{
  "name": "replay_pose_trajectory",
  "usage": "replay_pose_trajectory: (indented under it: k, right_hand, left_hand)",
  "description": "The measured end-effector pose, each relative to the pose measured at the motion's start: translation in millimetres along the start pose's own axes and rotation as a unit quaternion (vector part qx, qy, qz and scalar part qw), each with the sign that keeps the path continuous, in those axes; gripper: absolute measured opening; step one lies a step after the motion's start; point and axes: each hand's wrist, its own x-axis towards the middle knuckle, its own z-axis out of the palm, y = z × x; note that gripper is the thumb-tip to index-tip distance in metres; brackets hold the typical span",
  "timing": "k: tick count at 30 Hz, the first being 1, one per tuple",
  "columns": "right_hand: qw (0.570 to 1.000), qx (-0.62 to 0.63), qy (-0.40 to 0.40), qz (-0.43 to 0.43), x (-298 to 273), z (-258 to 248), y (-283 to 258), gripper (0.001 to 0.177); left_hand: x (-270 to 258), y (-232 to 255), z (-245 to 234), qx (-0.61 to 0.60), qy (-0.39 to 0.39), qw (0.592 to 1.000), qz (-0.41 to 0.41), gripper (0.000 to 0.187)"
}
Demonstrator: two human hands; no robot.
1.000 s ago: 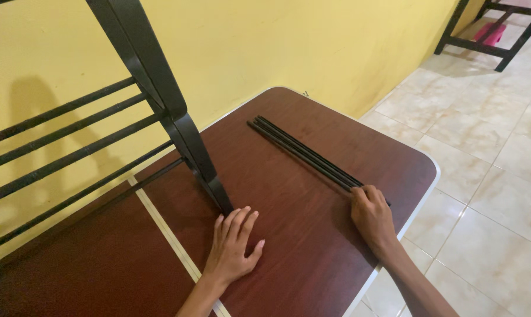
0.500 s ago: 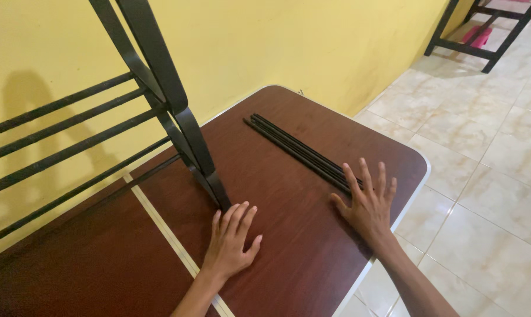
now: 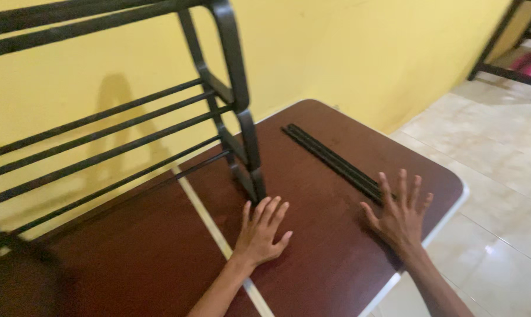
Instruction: The person removes multiple horizontal metal rods from a black metal rack frame placed on a wooden table. They pull each rod out by hand and set them aside on the table, repeating the process for several rods.
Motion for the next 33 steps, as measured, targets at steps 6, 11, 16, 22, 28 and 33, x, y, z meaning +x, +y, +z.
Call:
replay_pose_trajectory:
  k: [6, 11, 16, 22, 28, 33]
  right_hand:
    - [0.998, 0.033, 0.011, -0.055, 2, -12, -14, 0.091]
    - [0.986, 0.000, 0.059, -0.157, -4, -22, -79, 0.081]
    - [0.930, 0.146, 0.093, -0.323, -9, -40, -200, 0.069]
    - [0.845, 0.247, 0.127, -0.458, -2, -56, -374, 0.060]
    - [0.792, 0.262, 0.112, -0.540, -2, -62, -539, 0.055]
    - [0.768, 0.316, 0.093, -0.550, -9, -64, -625, 0.045]
  left_hand:
    - [-15, -8, -58, 0.059, 0.071, 0.995, -0.028, 0.076]
    - [-71, -38, -128, 0.104, 0.086, 0.988, -0.074, 0.080]
    - [-141, -86, -218, 0.281, 0.217, 0.924, -0.140, 0.076]
    - [-226, -123, -311, 0.412, 0.303, 0.805, -0.303, 0.074]
    - [-256, -146, -331, 0.374, 0.313, 0.761, -0.427, 0.084]
    - [-261, -158, -326, 0.354, 0.315, 0.774, -0.419, 0.086]
